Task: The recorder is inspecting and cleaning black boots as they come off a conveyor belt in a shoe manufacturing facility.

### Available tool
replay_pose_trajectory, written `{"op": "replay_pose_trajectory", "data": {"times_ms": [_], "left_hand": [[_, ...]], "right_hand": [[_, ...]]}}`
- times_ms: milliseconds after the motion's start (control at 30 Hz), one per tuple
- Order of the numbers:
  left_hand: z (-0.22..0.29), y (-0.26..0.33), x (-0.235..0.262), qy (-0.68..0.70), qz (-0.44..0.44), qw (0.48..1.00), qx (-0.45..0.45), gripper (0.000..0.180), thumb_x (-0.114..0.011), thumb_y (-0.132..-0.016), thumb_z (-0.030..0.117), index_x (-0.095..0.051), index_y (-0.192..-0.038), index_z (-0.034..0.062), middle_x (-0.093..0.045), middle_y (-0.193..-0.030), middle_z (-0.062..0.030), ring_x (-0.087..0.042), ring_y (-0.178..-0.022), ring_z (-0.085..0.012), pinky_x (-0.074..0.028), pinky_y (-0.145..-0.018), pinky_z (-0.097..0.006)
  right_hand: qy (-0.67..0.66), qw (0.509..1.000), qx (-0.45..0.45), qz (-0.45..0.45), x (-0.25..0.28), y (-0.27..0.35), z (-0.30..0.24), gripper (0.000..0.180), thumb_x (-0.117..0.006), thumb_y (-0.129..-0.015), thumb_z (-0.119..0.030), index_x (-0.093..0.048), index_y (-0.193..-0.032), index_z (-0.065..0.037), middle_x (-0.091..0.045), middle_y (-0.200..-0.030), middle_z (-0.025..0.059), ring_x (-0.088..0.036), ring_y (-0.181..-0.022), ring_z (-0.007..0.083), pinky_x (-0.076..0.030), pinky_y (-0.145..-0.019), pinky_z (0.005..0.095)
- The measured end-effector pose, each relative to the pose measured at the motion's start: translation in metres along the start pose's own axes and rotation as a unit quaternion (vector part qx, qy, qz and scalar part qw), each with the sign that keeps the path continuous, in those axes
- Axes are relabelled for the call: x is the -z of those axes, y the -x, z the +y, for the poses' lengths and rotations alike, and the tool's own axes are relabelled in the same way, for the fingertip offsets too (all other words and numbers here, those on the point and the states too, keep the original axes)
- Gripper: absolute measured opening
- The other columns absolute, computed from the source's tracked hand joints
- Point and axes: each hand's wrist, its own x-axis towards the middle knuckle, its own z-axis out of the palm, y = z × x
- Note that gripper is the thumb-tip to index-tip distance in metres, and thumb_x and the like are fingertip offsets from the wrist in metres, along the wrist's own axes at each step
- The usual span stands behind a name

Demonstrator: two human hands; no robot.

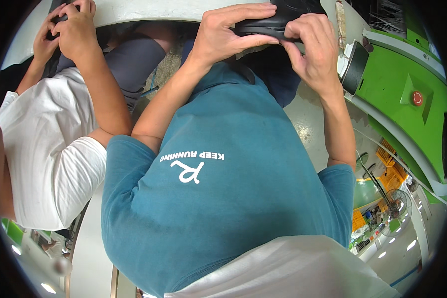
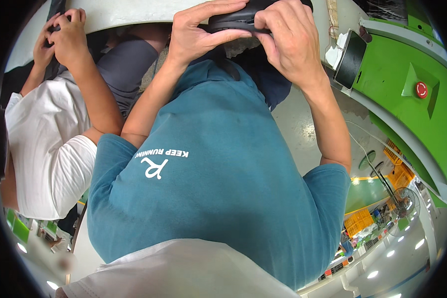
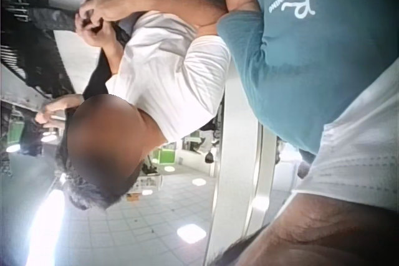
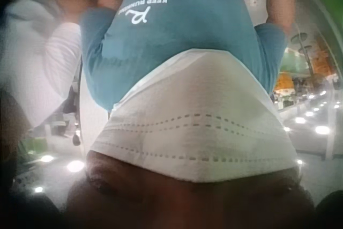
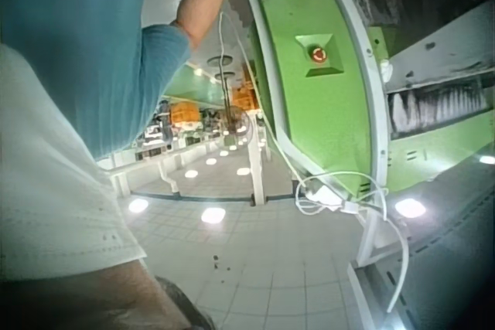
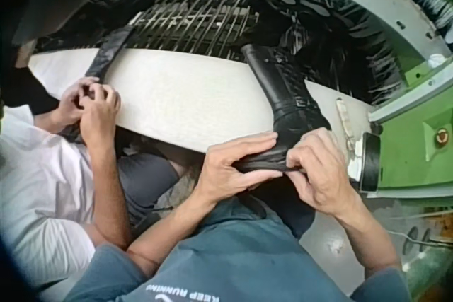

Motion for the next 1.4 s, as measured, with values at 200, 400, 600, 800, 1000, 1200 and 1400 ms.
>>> {"op": "replay_pose_trajectory", "data": {"times_ms": [200,400,600,800,1000,1200,1400], "left_hand": [[-0.011,-0.003,-0.001,-0.077,0.040,0.994,-0.063,0.046,-0.097,-0.072,0.017,-0.081,-0.113,0.0031,-0.081,-0.113,-0.0118,-0.079,-0.105,-0.0243,-0.061,-0.097,-0.032],[-0.007,-0.008,-0.005,-0.041,0.044,0.998,0.029,0.042,-0.096,-0.073,0.014,-0.082,-0.111,0.0019,-0.081,-0.113,-0.0129,-0.077,-0.111,-0.0244,-0.061,-0.099,-0.033],[-0.011,-0.016,-0.004,-0.017,-0.006,0.998,0.054,0.044,-0.094,-0.072,-0.001,-0.079,-0.113,-0.0032,-0.077,-0.120,-0.0224,-0.073,-0.118,-0.0286,-0.059,-0.105,-0.039],[-0.013,-0.021,-0.002,0.035,0.013,0.994,0.103,0.040,-0.096,-0.070,0.002,-0.081,-0.108,-0.0009,-0.079,-0.115,-0.0200,-0.076,-0.114,-0.0281,-0.060,-0.101,-0.038],[-0.014,-0.027,-0.011,0.055,-0.003,0.993,0.102,0.041,-0.097,-0.070,0.003,-0.080,-0.107,-0.0013,-0.078,-0.117,-0.0211,-0.075,-0.114,-0.0279,-0.059,-0.102,-0.038],[-0.021,-0.030,-0.006,-0.009,-0.032,0.999,0.011,0.043,-0.097,-0.070,0.004,-0.081,-0.109,-0.0004,-0.077,-0.120,-0.0213,-0.074,-0.118,-0.0308,-0.058,-0.105,-0.040],[0.032,-0.076,-0.027,-0.138,-0.042,0.972,-0.185,0.051,-0.097,-0.068,0.016,-0.078,-0.114,0.0038,-0.073,-0.132,-0.0167,-0.067,-0.129,-0.0344,-0.053,-0.109,-0.045]], "right_hand": [[-0.093,0.993,-0.018,-0.069,0.006,-0.012,0.020,0.039,-0.085,-0.071,0.000,-0.065,-0.104,-0.005,-0.064,-0.091,0.0064,-0.065,-0.093,0.0263,-0.052,-0.079,0.0394],[-0.162,0.978,-0.064,-0.117,0.027,-0.051,0.024,0.029,-0.085,-0.071,-0.004,-0.066,-0.094,-0.007,-0.060,-0.081,0.0066,-0.060,-0.082,0.0282,-0.048,-0.069,0.0371],[-0.189,0.958,-0.140,-0.167,0.029,-0.058,0.047,0.050,-0.097,-0.062,-0.019,-0.067,-0.100,-0.008,-0.051,-0.069,0.0024,-0.055,-0.064,0.0195,-0.043,-0.058,0.0338],[-0.272,0.920,-0.226,-0.168,0.033,-0.062,0.065,0.049,-0.099,-0.069,-0.028,-0.067,-0.099,-0.007,-0.053,-0.071,-0.0004,-0.051,-0.062,0.0124,-0.041,-0.057,0.0298],[-0.129,0.865,-0.445,-0.191,0.053,-0.037,0.125,0.077,-0.066,-0.094,-0.072,-0.079,-0.085,0.004,-0.069,-0.071,0.0138,-0.064,-0.066,0.0192,-0.051,-0.064,0.0344],[-0.318,0.897,-0.308,-0.014,0.015,0.010,0.129,0.069,-0.077,-0.091,-0.061,-0.071,-0.107,0.007,-0.069,-0.087,0.0091,-0.064,-0.080,0.0172,-0.051,-0.070,0.0322],[-0.178,0.932,-0.291,0.124,0.108,-0.035,0.054,0.049,-0.088,-0.087,-0.031,-0.060,-0.113,0.000,-0.072,-0.094,0.0117,-0.071,-0.086,0.0202,-0.056,-0.078,0.0348]]}}
